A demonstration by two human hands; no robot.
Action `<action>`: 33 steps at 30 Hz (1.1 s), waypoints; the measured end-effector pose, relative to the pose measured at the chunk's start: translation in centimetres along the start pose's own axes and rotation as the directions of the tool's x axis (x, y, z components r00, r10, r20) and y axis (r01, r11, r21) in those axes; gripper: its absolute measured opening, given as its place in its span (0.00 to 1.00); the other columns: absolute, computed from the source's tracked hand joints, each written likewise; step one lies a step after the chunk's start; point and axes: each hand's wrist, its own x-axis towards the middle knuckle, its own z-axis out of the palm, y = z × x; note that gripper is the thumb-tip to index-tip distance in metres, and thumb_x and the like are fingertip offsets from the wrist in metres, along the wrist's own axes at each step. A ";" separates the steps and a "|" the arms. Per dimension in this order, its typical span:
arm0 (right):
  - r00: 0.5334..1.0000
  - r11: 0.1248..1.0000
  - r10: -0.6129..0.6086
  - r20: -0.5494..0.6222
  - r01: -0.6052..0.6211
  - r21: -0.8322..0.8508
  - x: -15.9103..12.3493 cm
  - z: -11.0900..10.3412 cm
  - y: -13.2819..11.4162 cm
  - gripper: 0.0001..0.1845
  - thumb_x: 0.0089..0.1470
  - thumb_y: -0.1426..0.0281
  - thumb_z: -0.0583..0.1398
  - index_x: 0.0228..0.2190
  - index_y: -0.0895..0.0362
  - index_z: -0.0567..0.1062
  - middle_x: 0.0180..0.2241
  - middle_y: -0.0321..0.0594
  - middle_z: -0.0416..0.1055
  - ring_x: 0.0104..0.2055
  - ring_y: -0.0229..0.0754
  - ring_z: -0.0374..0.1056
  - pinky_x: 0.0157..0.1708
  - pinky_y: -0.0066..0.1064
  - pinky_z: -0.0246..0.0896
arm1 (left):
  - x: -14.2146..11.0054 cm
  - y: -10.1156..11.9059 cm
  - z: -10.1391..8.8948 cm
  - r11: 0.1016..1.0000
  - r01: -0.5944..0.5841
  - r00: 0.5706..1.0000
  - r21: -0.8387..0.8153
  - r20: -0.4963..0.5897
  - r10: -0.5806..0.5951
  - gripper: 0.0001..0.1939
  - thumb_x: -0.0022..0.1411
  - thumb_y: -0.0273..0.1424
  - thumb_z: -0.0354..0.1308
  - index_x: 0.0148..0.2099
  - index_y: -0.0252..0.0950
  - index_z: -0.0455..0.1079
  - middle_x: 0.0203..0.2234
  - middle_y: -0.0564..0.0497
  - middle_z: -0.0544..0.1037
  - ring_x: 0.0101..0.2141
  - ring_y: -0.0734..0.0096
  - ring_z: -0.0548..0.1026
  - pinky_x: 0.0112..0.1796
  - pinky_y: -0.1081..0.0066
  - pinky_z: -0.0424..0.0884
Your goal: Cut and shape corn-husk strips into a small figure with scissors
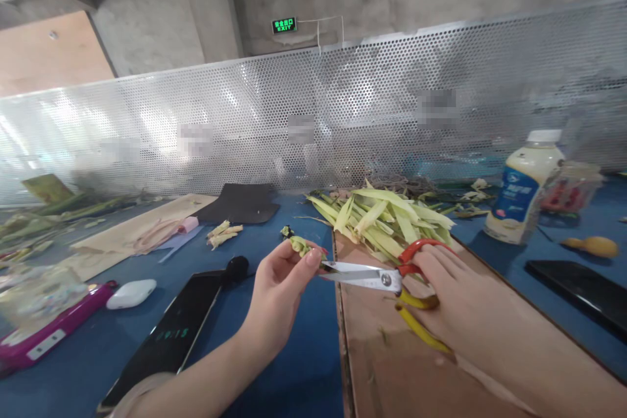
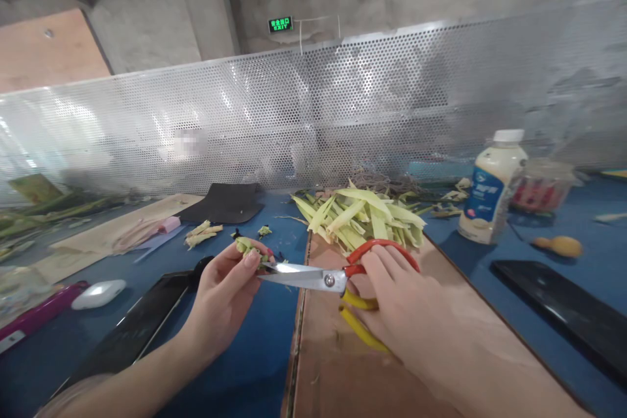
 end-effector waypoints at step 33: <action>0.948 0.932 0.314 0.058 -0.319 0.173 0.7 0.0 -0.7 0.04 0.46 0.69 0.54 0.28 0.55 0.65 0.26 0.39 0.69 0.26 0.43 0.66 0.20 0.29 0.56 | 0.3 -0.6 -0.4 1.000 -0.025 0.998 0.008 0.065 0.024 0.07 0.55 0.35 0.61 0.34 0.37 0.74 0.30 0.52 0.75 0.27 0.73 0.74 0.34 0.71 0.69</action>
